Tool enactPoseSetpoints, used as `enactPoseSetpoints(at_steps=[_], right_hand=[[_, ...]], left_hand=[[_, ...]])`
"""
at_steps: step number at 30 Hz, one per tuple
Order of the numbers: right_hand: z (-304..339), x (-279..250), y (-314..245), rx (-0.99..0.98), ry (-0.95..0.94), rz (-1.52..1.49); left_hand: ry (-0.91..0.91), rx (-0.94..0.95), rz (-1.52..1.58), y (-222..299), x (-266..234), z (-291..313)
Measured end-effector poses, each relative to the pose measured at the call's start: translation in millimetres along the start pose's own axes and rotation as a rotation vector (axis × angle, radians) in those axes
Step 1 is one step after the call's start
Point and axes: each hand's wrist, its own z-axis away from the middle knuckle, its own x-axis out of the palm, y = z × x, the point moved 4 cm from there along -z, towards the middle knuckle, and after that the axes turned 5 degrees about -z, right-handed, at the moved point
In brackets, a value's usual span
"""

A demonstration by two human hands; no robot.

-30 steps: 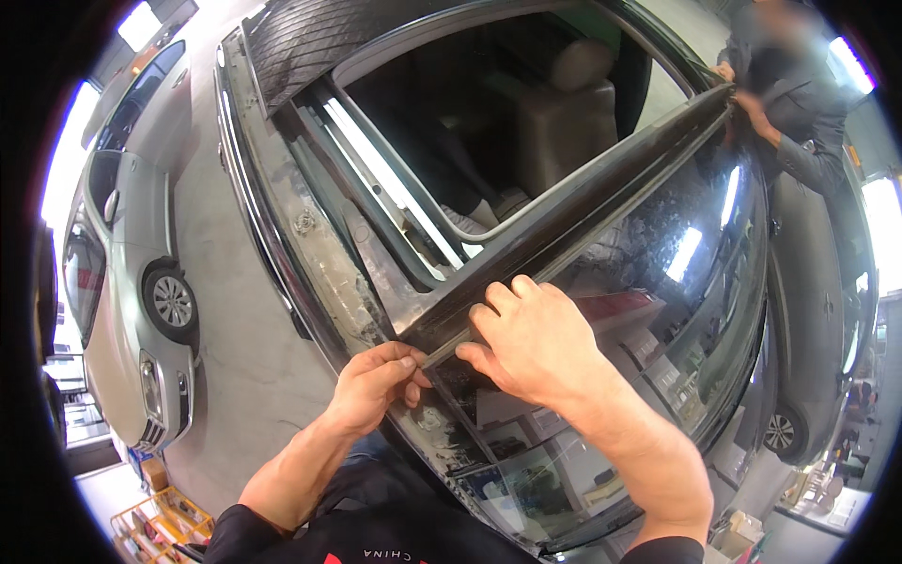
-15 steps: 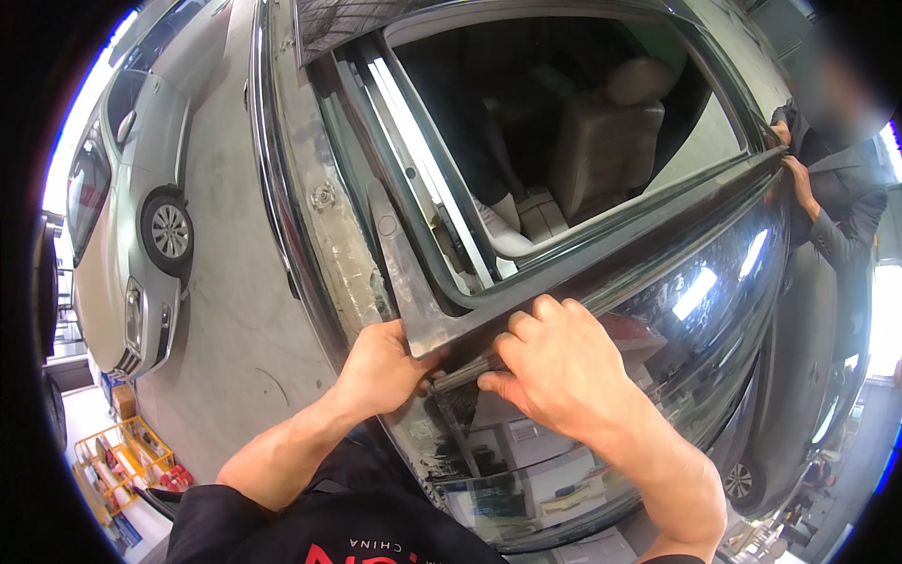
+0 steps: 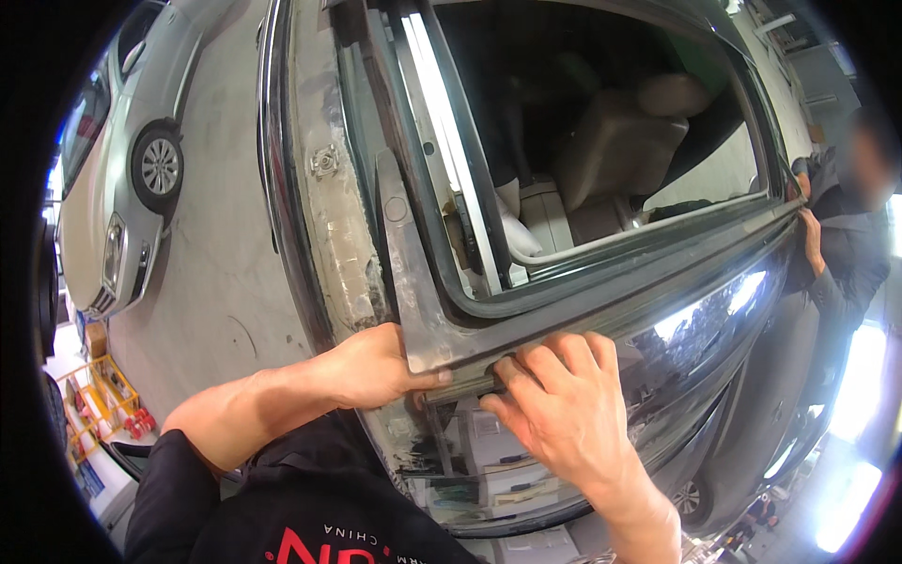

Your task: The person installs a long rubber weather stripping along the upper edge of a car door frame. They align and press the strip into place by hand, working from one side to the other while another person assists from the opposite side.

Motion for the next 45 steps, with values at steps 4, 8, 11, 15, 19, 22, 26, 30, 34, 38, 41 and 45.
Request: enactPoseSetpoints(at_steps=[4, 8, 11, 15, 19, 22, 26, 30, 34, 38, 41, 45], right_hand=[[0, 6, 5, -0.016, 0.031, -0.025], [-2, 9, 8, -0.044, 0.036, -0.018], [-1, 7, 8, -0.051, 0.020, 0.010], [-3, 13, 13, -0.070, 0.009, -0.010], [0, 15, 13, -0.052, 0.016, 0.015], [7, 20, 18, -0.031, 0.003, 0.030], [7, 22, 19, -0.017, 0.008, 0.039], [9, 22, 21, -0.006, -0.023, 0.048], [11, 22, 20, 0.027, -0.026, 0.037], [14, 22, 21, 0.048, -0.033, 0.028], [12, 20, 20, 0.007, -0.092, 0.037], [6, 19, 21, 0.016, -0.103, 0.042]], left_hand=[[-0.093, -0.126, -0.030, 3, -6, -1], [-0.137, -0.140, 0.000, -6, -6, -5], [-0.176, -0.083, 0.051, -16, -4, -12], [-0.215, -0.093, 0.078, -11, -9, -10], [-0.229, -0.014, 0.185, -10, -8, -9], [-0.248, -0.003, 0.274, -10, -11, -8], [-0.277, -0.037, 0.100, -23, -7, -13], [-0.342, -0.027, 0.075, -16, -15, -12], [-0.351, 0.035, 0.118, -19, -11, -16], [-0.396, 0.033, 0.181, -13, -17, -14], [-0.411, 0.058, 0.234, -16, -14, -16], [-0.360, 0.138, 0.364, -28, 4, -22]])
